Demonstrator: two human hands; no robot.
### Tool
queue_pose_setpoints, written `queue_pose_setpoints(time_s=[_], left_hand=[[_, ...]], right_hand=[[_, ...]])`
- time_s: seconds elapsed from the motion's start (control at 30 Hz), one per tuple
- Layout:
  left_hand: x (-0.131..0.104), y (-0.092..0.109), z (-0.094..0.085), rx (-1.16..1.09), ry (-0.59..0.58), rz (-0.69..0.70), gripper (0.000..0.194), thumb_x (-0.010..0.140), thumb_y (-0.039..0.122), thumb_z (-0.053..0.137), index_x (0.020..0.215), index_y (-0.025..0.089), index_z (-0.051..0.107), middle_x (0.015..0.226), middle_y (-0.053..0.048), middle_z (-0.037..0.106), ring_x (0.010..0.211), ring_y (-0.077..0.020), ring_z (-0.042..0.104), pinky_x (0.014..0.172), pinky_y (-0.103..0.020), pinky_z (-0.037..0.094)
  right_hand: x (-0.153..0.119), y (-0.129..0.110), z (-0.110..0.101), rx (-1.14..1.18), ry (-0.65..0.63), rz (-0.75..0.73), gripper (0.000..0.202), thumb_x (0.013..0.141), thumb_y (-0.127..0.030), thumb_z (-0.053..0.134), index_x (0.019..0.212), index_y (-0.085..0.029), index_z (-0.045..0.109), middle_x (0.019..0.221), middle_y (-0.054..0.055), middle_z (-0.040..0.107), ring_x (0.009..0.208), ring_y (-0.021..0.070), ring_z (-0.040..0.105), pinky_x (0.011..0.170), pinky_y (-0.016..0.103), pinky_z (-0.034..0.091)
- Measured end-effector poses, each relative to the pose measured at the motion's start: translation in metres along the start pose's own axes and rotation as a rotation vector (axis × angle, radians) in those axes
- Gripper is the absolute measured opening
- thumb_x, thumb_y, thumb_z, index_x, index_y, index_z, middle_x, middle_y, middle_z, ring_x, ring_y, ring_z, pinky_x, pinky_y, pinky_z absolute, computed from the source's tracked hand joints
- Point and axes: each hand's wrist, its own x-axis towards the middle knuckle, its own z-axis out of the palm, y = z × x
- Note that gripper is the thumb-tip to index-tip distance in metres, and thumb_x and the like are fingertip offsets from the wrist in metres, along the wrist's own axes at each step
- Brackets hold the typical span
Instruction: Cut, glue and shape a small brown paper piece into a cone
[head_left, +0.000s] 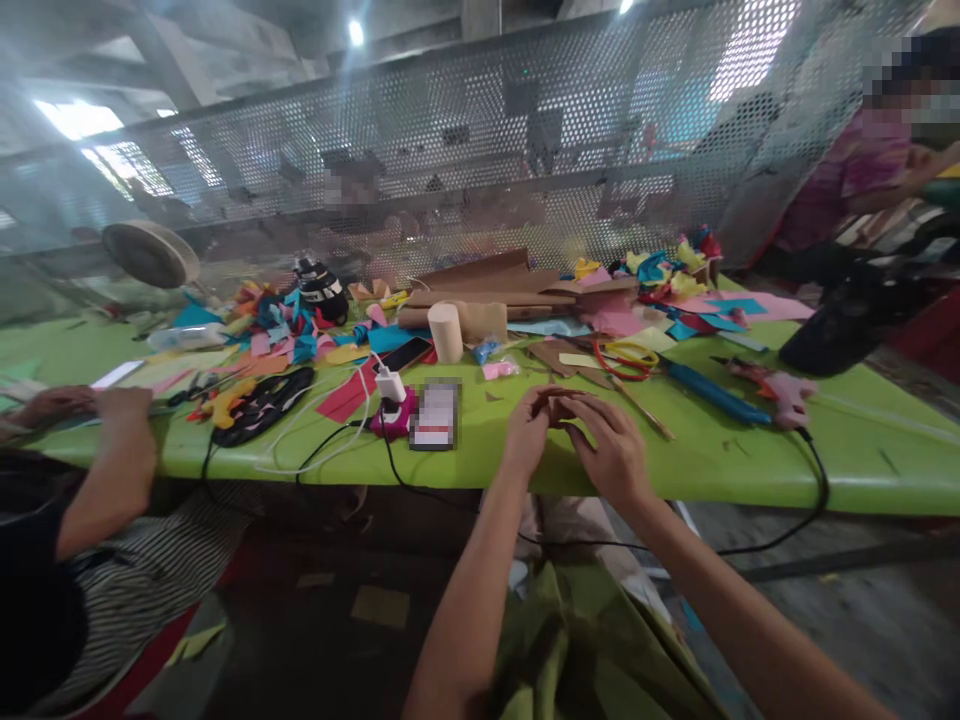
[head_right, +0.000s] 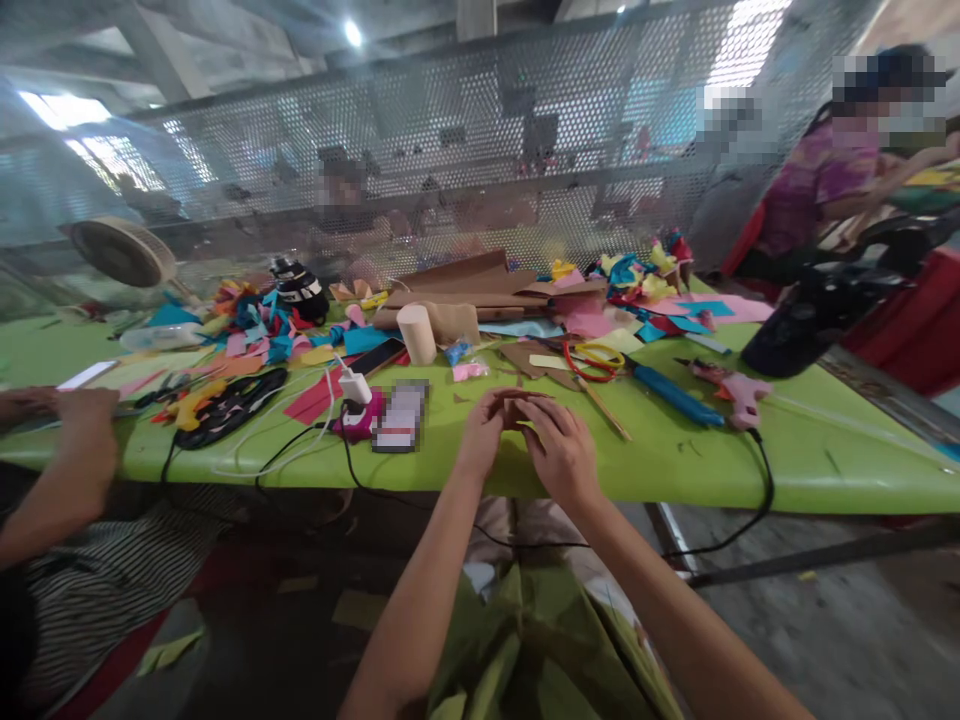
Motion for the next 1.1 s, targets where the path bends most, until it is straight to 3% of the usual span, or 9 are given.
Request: queue_pose_setpoints(time_s=[0.33, 0.77, 1.1], left_hand=[[-0.0017, 0.0021, 0.0004, 0.095, 0.001, 0.038, 0.015, 0.08, 0.023, 0.064, 0.094, 0.019, 0.068, 0.091, -0.005, 0.07, 0.077, -0.0155, 0.061, 0.069, -0.026, 0.049], [-0.0004, -0.0007, -0.001, 0.101, 0.015, 0.017, 0.015, 0.08, 0.025, 0.066, 0.093, 0.018, 0.068, 0.095, -0.007, 0.071, 0.084, -0.0175, 0.064, 0.066, -0.024, 0.051], [-0.0004, -0.0027, -0.0037, 0.11, 0.054, 0.012, 0.019, 0.08, 0.024, 0.068, 0.099, 0.021, 0.067, 0.105, -0.008, 0.071, 0.098, -0.0209, 0.065, 0.085, -0.033, 0.052]], right_hand=[[0.0003, -0.0001, 0.0001, 0.018, 0.03, -0.016, 0.036, 0.093, -0.016, 0.055, 0.126, -0.027, 0.064, 0.112, 0.011, 0.073, 0.103, 0.0274, 0.069, 0.09, 0.045, 0.056], [-0.0008, -0.0024, -0.0009, -0.01, 0.013, -0.018, 0.032, 0.094, -0.019, 0.056, 0.125, -0.026, 0.064, 0.114, 0.009, 0.074, 0.104, 0.0259, 0.069, 0.089, 0.041, 0.055], [-0.0026, -0.0047, -0.0006, -0.029, -0.012, -0.005, 0.036, 0.096, -0.021, 0.054, 0.13, -0.027, 0.063, 0.114, 0.01, 0.073, 0.102, 0.0265, 0.068, 0.085, 0.041, 0.055]])
